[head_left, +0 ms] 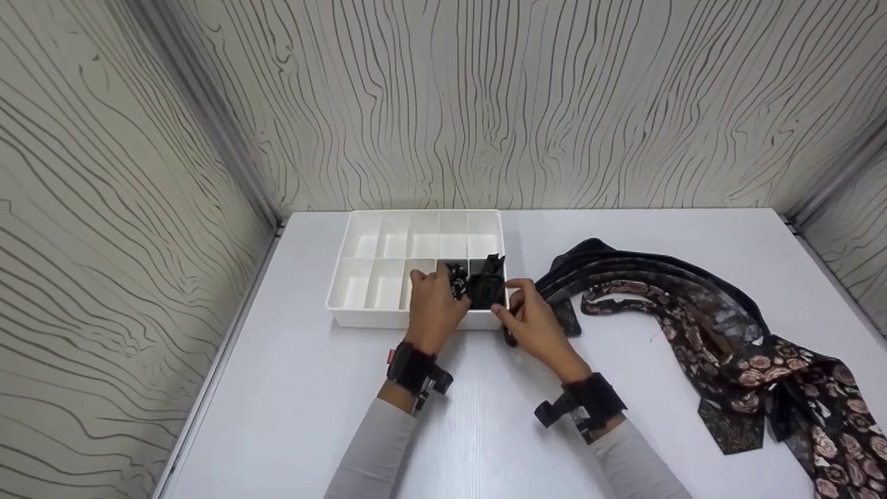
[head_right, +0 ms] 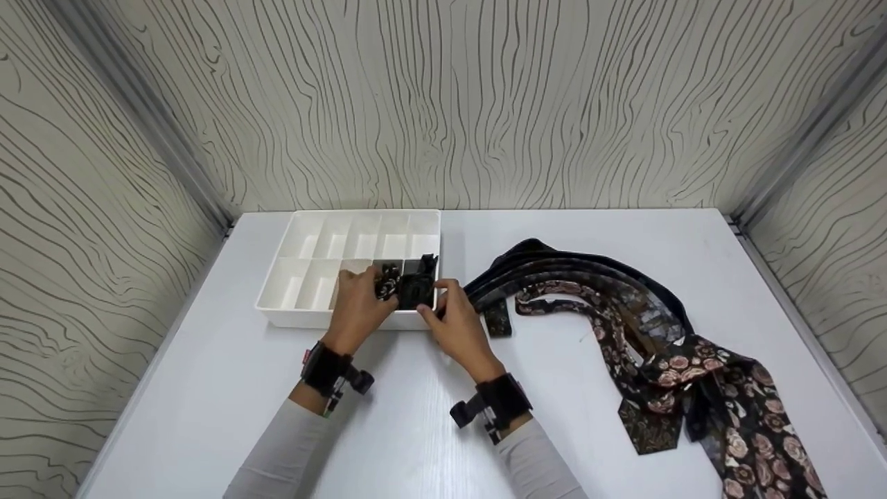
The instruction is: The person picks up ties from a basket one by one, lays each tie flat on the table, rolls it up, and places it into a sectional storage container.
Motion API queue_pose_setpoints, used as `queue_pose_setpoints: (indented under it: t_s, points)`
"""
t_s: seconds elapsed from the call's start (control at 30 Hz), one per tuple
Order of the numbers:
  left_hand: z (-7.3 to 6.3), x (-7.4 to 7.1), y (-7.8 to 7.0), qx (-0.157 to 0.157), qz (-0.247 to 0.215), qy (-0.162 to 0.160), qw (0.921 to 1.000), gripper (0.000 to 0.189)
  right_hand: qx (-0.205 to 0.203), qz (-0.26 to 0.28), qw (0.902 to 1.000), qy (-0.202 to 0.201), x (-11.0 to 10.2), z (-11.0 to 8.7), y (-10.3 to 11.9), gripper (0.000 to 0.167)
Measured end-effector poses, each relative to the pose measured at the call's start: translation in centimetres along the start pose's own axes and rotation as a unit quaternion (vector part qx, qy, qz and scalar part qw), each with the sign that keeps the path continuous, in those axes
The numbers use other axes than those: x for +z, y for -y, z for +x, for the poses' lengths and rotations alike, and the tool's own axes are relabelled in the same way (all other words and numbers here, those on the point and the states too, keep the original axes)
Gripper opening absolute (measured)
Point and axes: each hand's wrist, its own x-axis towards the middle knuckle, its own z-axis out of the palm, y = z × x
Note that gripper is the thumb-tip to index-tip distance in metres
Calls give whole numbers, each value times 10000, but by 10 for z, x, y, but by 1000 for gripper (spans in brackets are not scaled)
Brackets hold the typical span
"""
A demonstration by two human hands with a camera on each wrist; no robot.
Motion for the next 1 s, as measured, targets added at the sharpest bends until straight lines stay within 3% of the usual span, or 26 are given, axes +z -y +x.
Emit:
queue_pose_setpoints:
  t_s: [0.17,0.37,0.47,0.6,0.7,0.77,0.83,0.93,1.0]
  points:
    - [-1,-4,1,-69,-236,307,9992,42,-2,-49,10000,82,1,-2,0,46]
    - [1,-11,6,303,-186,88,9993,14,-59,-268,9995,126,-7,-2,1,46]
    - [1,-12,8,389,-191,23,9991,17,-331,-670,9971,-143,-18,-6,-3,33]
    - [-6,-13,3,332,-521,-164,9980,15,-798,-1708,9805,-551,-36,-14,-16,26]
    - [-18,-12,-7,613,-804,-246,9946,13,-1219,-2484,9601,-412,-44,-21,-29,29]
    - [-29,-9,-15,930,-1012,-80,9905,11,-1453,-2777,9492,-280,-47,-24,-37,27]
    - [-41,-4,-24,1231,-1204,280,9847,10,-1611,-2805,9458,-299,-48,-27,-40,25]
    - [-56,7,-35,1496,-1299,924,9758,24,-1793,-2246,9569,-413,-48,-32,-39,22]
    - [-63,15,-41,1539,-1304,1183,9723,38,-2039,-1674,9638,-396,-48,-36,-34,24]
